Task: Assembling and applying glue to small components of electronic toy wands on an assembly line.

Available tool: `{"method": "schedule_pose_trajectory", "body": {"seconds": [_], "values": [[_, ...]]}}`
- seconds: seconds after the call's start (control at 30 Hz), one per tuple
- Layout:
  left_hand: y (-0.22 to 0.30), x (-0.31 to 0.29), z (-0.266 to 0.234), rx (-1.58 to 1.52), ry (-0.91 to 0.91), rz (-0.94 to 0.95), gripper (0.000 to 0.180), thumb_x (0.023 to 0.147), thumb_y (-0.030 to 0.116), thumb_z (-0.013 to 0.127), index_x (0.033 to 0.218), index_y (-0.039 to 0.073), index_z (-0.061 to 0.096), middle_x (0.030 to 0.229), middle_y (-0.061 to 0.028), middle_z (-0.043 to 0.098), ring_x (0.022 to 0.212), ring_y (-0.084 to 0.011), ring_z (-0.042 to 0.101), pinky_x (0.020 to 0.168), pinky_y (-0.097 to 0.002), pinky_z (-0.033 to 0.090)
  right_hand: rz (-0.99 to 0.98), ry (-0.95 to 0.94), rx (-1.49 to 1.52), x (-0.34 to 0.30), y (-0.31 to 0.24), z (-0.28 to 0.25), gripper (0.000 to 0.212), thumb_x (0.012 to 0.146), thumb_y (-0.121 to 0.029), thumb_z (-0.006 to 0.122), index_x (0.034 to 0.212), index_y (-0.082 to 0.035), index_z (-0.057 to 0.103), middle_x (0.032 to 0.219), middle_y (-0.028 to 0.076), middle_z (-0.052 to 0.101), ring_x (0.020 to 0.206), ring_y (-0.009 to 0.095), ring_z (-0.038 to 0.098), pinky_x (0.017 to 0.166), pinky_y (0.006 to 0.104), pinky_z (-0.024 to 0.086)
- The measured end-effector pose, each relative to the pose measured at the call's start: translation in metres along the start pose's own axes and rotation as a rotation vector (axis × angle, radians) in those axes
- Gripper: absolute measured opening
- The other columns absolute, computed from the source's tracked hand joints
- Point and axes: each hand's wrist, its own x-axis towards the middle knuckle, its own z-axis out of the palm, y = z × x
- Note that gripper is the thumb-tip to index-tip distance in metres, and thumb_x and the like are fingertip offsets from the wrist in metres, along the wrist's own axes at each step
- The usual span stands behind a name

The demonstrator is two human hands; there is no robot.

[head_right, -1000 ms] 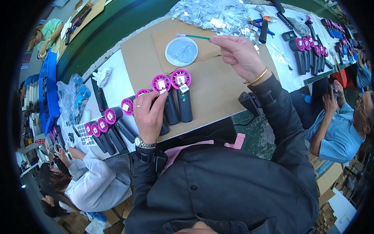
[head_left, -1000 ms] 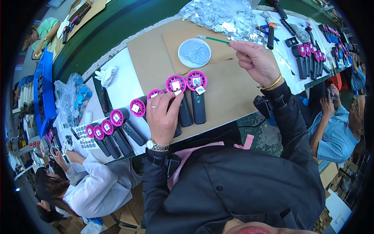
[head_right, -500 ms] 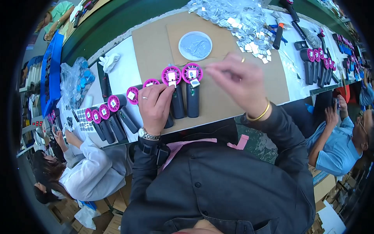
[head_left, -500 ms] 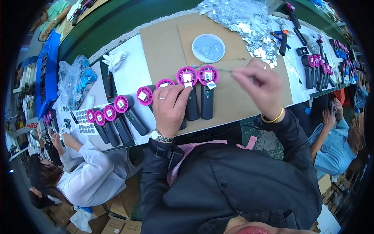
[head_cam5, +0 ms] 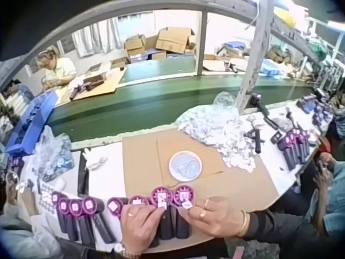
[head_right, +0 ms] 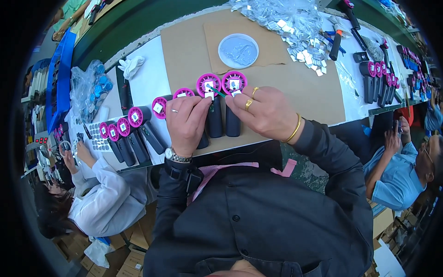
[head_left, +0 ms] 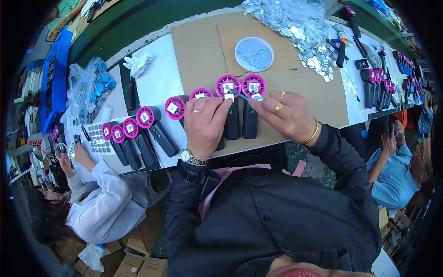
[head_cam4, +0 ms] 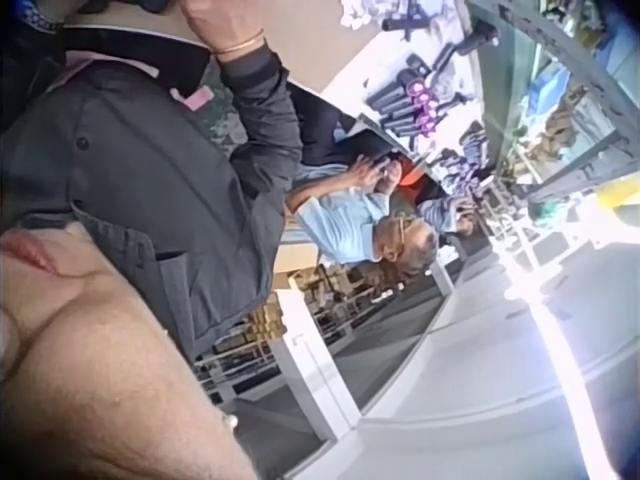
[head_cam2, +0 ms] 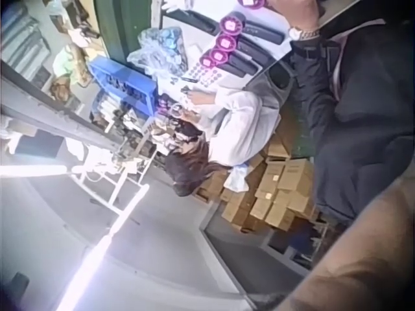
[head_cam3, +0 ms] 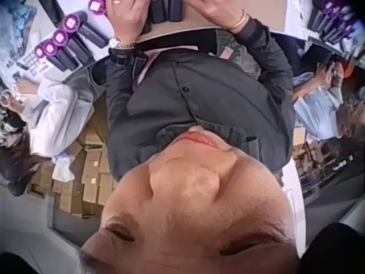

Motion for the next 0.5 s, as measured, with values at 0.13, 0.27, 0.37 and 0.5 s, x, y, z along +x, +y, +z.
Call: {"method": "schedule_pose_trajectory", "body": {"seconds": [0.13, 0.27, 0.37, 0.5], "values": [[0.001, 0.001, -0.002, -0.007, -0.006, -0.001, 0.03, 0.085, 0.007, 0.077, 0.114, 0.008, 0.08, 0.105, -0.0035, 0.073, 0.099, -0.0242, 0.069, 0.089, -0.0438, 0.05, -0.036, -0.006, -0.021, -0.002, -0.001, 0.001, 0.04, 0.075, -0.002, 0.081, 0.115, 0.001, 0.081, 0.085, 0.003, 0.049, 0.074, 0.017, 0.06, 0.054, 0.0332, 0.045], [0.001, 0.001, -0.004, -0.006, -0.019, 0.006, 0.029, 0.084, 0.007, 0.078, 0.114, 0.008, 0.08, 0.105, -0.0035, 0.073, 0.099, -0.0241, 0.069, 0.089, -0.0438, 0.05, -0.012, 0.018, 0.005, -0.006, 0.0, -0.001, 0.042, 0.073, 0.0, 0.084, 0.115, 0.001, 0.082, 0.082, 0.002, 0.05, 0.07, 0.017, 0.059, 0.054, 0.0334, 0.044], [0.001, 0.001, -0.004, -0.005, -0.021, 0.008, 0.029, 0.084, 0.007, 0.078, 0.113, 0.008, 0.08, 0.105, -0.0036, 0.073, 0.099, -0.0241, 0.069, 0.089, -0.0437, 0.05, 0.066, 0.068, 0.057, -0.008, 0.002, -0.004, 0.044, 0.072, 0.002, 0.086, 0.116, 0.001, 0.082, 0.081, 0.003, 0.052, 0.068, 0.017, 0.059, 0.054, 0.0341, 0.045], [0.0, 0.002, -0.004, -0.007, 0.001, 0.011, 0.029, 0.084, 0.008, 0.078, 0.112, 0.008, 0.08, 0.106, -0.0038, 0.073, 0.101, -0.0241, 0.07, 0.089, -0.0437, 0.05, 0.234, 0.18, 0.296, -0.013, 0.002, -0.004, 0.045, 0.072, 0.006, 0.087, 0.116, 0.001, 0.082, 0.079, 0.004, 0.056, 0.065, 0.019, 0.059, 0.054, 0.0355, 0.044]]}}
